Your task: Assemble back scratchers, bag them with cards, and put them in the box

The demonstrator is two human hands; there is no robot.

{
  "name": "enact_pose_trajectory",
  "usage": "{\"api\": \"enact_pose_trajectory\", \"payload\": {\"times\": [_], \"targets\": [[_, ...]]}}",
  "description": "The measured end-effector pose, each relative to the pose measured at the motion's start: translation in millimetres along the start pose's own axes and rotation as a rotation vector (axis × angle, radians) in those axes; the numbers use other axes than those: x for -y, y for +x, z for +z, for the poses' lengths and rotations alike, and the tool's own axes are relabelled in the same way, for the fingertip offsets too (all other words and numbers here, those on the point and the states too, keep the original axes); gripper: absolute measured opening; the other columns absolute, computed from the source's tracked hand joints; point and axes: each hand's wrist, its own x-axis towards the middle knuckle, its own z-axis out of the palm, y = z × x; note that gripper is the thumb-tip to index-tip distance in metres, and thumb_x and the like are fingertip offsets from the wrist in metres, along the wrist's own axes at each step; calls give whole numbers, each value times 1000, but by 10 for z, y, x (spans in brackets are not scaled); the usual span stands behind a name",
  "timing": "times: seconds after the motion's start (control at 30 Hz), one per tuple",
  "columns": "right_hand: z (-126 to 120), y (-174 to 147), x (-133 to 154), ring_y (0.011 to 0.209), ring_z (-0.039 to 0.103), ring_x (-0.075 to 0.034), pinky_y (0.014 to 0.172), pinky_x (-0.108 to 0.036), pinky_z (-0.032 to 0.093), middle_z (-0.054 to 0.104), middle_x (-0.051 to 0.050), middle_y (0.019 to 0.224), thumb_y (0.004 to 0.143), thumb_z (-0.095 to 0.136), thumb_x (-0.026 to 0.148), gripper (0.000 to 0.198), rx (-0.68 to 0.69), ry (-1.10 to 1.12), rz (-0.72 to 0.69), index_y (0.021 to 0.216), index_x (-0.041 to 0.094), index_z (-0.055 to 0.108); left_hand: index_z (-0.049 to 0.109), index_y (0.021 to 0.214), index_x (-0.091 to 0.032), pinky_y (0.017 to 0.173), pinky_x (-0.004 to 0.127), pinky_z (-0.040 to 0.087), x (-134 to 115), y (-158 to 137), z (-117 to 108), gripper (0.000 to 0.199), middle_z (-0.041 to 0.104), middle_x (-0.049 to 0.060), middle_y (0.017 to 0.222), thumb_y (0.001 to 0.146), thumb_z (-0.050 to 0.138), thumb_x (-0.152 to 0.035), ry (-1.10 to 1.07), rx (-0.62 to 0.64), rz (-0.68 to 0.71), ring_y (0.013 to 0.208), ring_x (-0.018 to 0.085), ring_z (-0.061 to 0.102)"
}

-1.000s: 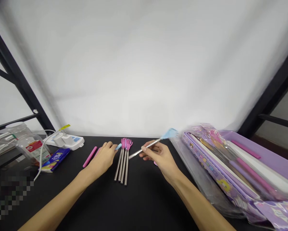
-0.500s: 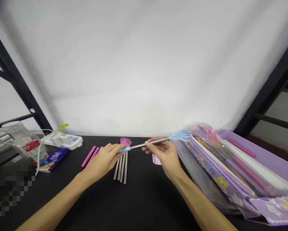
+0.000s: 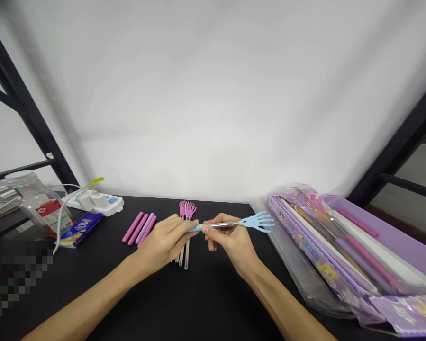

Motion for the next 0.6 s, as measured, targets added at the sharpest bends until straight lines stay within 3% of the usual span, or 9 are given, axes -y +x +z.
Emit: {"api": "enact_pose_trajectory", "payload": {"times": [0.1, 0.23, 0.37, 0.6], "targets": [[-75, 62, 88, 46, 52, -10, 44, -22, 40, 61, 3, 56, 65, 87, 36, 30, -89, 9, 46, 84, 18, 72, 59, 113, -17, 71, 30, 55, 77, 27, -57, 18, 73, 5, 94, 101, 48, -23, 21, 49, -79, 79, 16, 67], [-259, 135, 212, 53, 59, -10, 47, -21, 44, 67, -1, 64, 62, 89, 37, 30, -231, 50, 23, 73, 16, 71, 60, 110, -18, 71, 27, 56, 198, 5, -144, 16, 72, 5, 95, 100, 49, -25, 9, 69, -148, 83, 16, 69], [-309, 127, 215, 52, 62, -12, 48, -21, 48, 69, -4, 62, 61, 89, 39, 33, -167, -61, 50, 71, 14, 71, 59, 108, -16, 66, 27, 54, 216, -42, -145, 14, 71, 5, 87, 100, 49, -21, 61, 46, -70, 77, 16, 66], [-186, 96, 68, 52, 65, -12, 52, -21, 52, 72, -3, 64, 64, 88, 39, 31, -154, 21, 72, 76, 15, 71, 55, 111, -13, 68, 29, 53, 154, -56, -35, 16, 71, 7, 90, 98, 47, -9, 223, -51, 85, 76, 17, 64]]}}
